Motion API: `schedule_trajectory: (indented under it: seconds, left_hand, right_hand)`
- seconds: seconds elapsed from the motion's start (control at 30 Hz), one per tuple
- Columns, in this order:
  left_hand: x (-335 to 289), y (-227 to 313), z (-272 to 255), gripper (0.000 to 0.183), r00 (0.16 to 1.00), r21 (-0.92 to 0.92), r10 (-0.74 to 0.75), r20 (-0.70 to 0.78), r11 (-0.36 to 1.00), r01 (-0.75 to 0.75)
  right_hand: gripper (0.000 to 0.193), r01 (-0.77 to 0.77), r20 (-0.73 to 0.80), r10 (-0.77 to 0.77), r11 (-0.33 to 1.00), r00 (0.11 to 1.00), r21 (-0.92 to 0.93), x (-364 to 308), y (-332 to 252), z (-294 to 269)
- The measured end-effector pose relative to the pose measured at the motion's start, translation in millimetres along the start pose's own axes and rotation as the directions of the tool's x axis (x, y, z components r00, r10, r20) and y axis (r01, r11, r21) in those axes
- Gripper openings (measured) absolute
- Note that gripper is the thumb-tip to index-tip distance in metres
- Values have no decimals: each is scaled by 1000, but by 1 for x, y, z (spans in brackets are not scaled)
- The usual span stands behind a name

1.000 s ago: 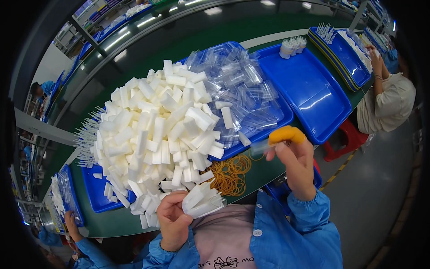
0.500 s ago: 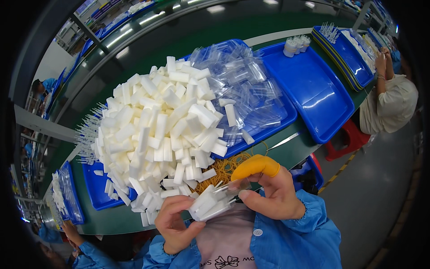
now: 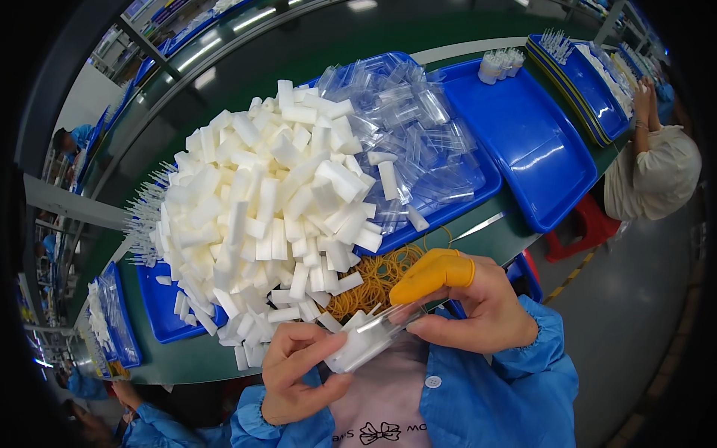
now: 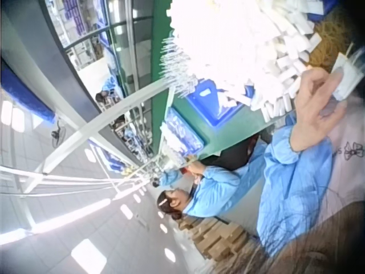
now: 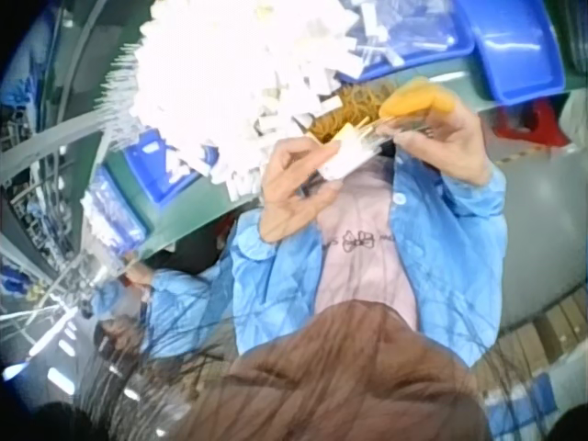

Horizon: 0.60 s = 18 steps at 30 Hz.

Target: The person inserts white cylindrical foam tips onto plastic sticks, then bundles the assembled swabs with yellow rubber bands. The person places the finished bundles into a blue tray on the assembly line.

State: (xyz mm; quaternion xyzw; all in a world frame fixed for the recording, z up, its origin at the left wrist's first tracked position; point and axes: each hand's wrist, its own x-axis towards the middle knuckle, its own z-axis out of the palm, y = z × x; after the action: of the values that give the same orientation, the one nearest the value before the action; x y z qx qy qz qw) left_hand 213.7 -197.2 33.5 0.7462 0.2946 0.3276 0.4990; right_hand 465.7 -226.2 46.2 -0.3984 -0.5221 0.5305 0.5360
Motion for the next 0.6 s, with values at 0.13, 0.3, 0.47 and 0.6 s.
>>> schedule_trajectory:
  seconds: [0.13,0.3,0.47,0.6]
  left_hand:
    - [0,-4,-2,49,997,16,54,56,998,-55]
    - [4,1,1,49,995,50,41,-92,998,-37]
    - [0,-22,14,44,928,-373,-245,-280,919,130]
    - [-10,-31,16,40,935,-470,-275,-225,871,144]
  right_hand:
    - [30,-35,12,35,999,999,6,3,-2,1]
    - [29,69,25,-65,981,998,-182,4,5,2]
    - [26,194,-46,-211,949,976,-250,7,18,3]
    - [26,130,-156,-184,943,970,-307,3,28,9]
